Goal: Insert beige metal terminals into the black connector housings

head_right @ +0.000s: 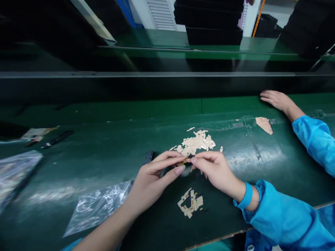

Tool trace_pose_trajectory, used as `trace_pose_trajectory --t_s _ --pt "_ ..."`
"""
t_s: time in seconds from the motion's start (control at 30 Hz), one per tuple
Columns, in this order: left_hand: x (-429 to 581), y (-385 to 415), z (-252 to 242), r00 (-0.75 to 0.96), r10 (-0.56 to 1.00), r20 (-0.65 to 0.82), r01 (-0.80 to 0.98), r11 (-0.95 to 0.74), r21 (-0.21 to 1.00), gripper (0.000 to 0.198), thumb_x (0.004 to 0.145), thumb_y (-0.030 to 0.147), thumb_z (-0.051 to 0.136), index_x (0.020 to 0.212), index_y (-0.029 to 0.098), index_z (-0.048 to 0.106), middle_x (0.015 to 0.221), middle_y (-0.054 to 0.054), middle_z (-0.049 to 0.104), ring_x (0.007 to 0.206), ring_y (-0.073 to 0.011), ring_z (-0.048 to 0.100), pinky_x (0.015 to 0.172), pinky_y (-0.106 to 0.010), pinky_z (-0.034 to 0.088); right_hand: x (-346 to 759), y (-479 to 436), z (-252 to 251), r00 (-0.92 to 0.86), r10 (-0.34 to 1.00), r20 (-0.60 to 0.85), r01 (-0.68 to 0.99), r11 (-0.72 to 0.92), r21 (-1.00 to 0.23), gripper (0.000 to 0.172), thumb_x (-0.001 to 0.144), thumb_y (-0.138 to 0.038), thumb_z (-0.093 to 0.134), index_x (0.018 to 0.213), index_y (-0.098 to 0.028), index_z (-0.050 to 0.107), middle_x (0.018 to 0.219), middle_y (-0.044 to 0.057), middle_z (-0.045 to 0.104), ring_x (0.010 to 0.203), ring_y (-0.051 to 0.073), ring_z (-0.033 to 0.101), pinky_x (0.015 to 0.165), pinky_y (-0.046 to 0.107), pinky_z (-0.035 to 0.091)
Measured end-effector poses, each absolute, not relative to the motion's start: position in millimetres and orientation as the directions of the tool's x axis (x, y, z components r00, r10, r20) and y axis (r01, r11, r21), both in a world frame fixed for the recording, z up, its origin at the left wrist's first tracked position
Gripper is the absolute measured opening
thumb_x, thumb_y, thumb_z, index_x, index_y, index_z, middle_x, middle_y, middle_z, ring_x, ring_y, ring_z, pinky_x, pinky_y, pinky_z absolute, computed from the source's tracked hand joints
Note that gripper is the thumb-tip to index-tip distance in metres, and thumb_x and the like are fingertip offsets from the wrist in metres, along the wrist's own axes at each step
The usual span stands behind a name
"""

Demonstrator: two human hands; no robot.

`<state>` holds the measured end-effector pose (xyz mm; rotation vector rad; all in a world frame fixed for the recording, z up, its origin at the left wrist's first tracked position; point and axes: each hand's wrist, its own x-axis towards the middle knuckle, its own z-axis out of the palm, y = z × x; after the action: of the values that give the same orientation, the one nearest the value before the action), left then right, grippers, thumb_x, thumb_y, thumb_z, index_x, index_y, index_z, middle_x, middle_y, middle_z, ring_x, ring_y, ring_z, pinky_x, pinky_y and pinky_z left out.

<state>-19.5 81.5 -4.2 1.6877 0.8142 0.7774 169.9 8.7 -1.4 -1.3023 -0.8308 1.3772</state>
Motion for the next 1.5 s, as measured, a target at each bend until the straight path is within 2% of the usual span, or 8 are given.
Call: trace_pose_trajectory --t_s 0.1,0.23,0.43,0.67,1.0,1.2,1.37,1.5 --pt "-16.5 75.9 -4.5 0.509 0.858 0.061 0.129 -0.147 0.981 0.018 0.087 0.023 0.078 0.099 0.032 0.087 0.101 -0.005 0.074 0.096 -0.0186 0.072 0.085 -0.028 0.059 160.9 3.8 -4.0 0.127 0.983 -0.129 -0.137 -0.111 -0.984 0.021 0.092 -0.031 0.069 0.076 -0.02 0.077 0.069 0.0 0.069 0.059 0.012 0.053 0.058 0.025 0.044" --pt "-16.0 73.8 -3.5 0.469 0.882 0.032 0.134 -0.107 0.985 0.014 0.09 0.025 0.074 0.084 0.029 0.086 0.094 -0.004 0.073 0.087 -0.0162 0.07 0.081 -0.026 0.057 153.5 -0.1 -9.0 0.098 0.992 -0.079 -0.1 -0.069 -0.993 0.022 0.095 -0.032 0.068 0.08 -0.021 0.08 0.075 0.002 0.073 0.07 0.016 0.062 0.067 0.027 0.05" --pt "-18.2 74.8 -0.1 0.509 0.86 0.029 0.195 -0.148 0.97 0.012 0.091 0.024 0.07 0.08 0.021 0.075 0.088 -0.003 0.07 0.082 -0.0166 0.067 0.076 -0.026 0.054 165.9 4.8 -2.9 0.163 0.98 -0.11 0.091 -0.126 -0.988 0.012 0.084 -0.029 0.08 0.079 -0.019 0.077 0.072 0.0 0.07 0.061 0.012 0.053 0.057 0.026 0.04" --pt "-16.5 69.8 4.4 0.685 0.729 -0.005 0.234 -0.213 0.949 0.012 0.094 0.021 0.06 0.084 0.021 0.066 0.09 -0.001 0.067 0.084 -0.0162 0.064 0.078 -0.028 0.05 174.0 7.8 3.4 0.082 0.974 -0.21 -0.037 -0.207 -0.978 0.012 0.077 -0.027 0.082 0.078 -0.019 0.073 0.067 -0.003 0.062 0.06 0.011 0.049 0.054 0.025 0.036" --pt "-18.8 73.5 2.5 0.656 0.749 -0.094 0.2 -0.052 0.978 0.009 0.091 0.026 0.069 0.084 0.021 0.071 0.089 -0.001 0.067 0.083 -0.0166 0.063 0.079 -0.031 0.049 174.0 9.7 2.0 0.085 0.935 -0.346 -0.199 -0.324 -0.925 0.018 0.07 -0.032 0.088 0.071 -0.019 0.076 0.066 -0.001 0.066 0.059 0.011 0.05 0.059 0.026 0.038" --pt "-18.3 79.2 6.9 0.702 0.705 -0.104 0.161 -0.015 0.987 0.011 0.09 0.03 0.073 0.082 0.022 0.075 0.089 -0.002 0.07 0.084 -0.0176 0.064 0.079 -0.032 0.048 172.4 9.6 1.5 -0.012 0.858 -0.514 -0.377 -0.48 -0.792 0.017 0.069 -0.033 0.087 0.07 -0.019 0.077 0.062 -0.002 0.064 0.05 0.008 0.04 0.045 0.023 0.023" --pt "-16.8 83.1 2.8 0.646 0.724 -0.243 0.207 0.141 0.968 0.017 0.085 0.037 0.077 0.094 0.023 0.079 0.091 -0.003 0.069 0.082 -0.0185 0.061 0.075 -0.032 0.046 171.8 8.8 0.3 0.093 0.907 -0.41 -0.312 -0.365 -0.877 0.013 0.07 -0.03 0.087 0.07 -0.02 0.077 0.066 -0.001 0.068 0.054 0.009 0.046 0.053 0.024 0.034" --pt "-14.9 84.2 -2.8 0.679 0.679 -0.279 0.112 0.28 0.954 0.021 0.088 0.039 0.075 0.08 0.02 0.075 0.082 -0.001 0.065 0.077 -0.0157 0.056 0.074 -0.029 0.043 170.6 7.5 1.4 0.07 0.927 -0.368 -0.272 -0.337 -0.901 0.014 0.07 -0.029 0.088 0.071 -0.02 0.078 0.068 0.0 0.07 0.06 0.011 0.053 0.06 0.026 0.04"
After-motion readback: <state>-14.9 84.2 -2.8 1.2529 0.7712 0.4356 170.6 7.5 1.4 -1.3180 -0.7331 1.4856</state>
